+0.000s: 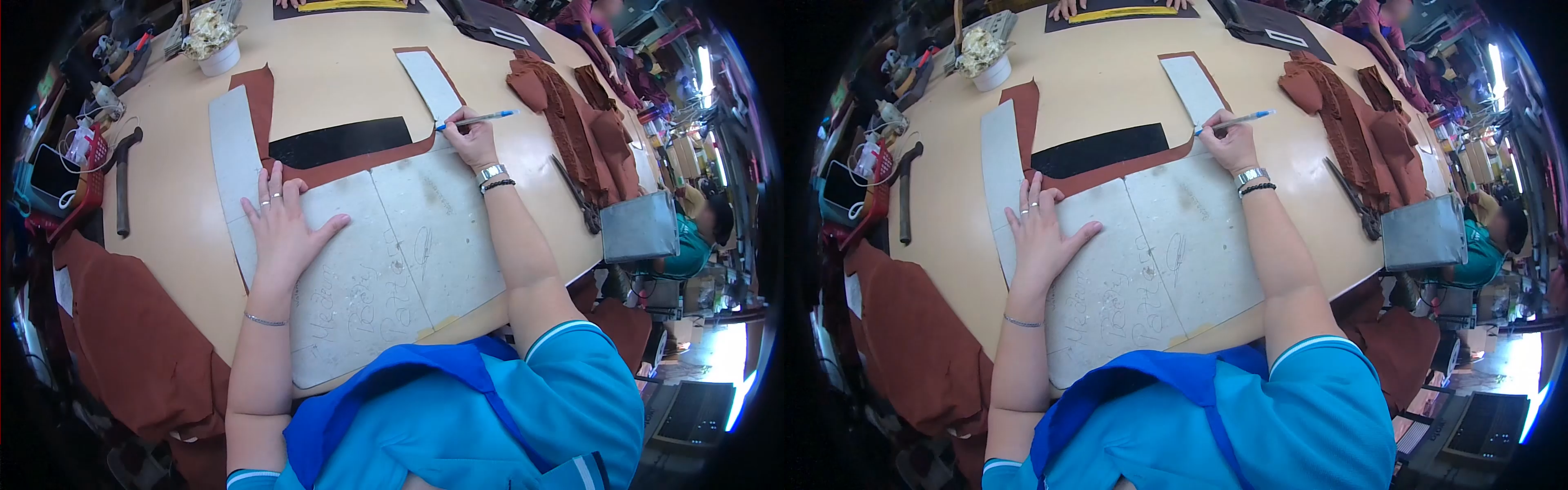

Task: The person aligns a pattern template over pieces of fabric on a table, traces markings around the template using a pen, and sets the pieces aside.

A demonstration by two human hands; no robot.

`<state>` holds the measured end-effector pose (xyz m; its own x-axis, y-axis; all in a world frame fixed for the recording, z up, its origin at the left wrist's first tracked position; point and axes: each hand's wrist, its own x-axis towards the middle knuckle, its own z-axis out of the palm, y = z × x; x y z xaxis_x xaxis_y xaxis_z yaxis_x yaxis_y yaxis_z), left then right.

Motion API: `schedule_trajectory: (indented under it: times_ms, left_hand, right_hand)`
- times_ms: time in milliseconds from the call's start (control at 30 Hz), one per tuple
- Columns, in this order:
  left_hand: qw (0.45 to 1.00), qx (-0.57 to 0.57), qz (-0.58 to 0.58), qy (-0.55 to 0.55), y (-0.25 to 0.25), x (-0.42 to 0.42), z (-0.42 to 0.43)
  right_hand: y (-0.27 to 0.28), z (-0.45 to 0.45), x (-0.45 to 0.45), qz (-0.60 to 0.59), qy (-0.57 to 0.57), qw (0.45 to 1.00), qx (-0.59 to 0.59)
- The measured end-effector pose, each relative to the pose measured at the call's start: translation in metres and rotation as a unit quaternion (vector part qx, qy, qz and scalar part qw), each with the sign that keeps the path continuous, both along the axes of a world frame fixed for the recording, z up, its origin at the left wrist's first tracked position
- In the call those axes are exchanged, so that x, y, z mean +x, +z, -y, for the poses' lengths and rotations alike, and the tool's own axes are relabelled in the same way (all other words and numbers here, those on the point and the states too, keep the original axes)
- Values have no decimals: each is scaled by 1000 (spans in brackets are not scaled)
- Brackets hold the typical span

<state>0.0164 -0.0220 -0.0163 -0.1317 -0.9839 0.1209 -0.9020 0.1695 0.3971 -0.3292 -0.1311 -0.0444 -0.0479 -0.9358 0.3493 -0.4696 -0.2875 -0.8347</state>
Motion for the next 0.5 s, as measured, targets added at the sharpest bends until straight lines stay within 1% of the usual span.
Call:
schedule_trajectory:
  times_ms: [333,500]
  left_hand:
    - [1000,3,9,3,1,0,0]
    - [1000,-4,21,0,-3,0,0]
  right_hand:
    - [0,1,-2,-13,-7,1000,-7]
    - [-7,5,-11,154,-43,987,25]
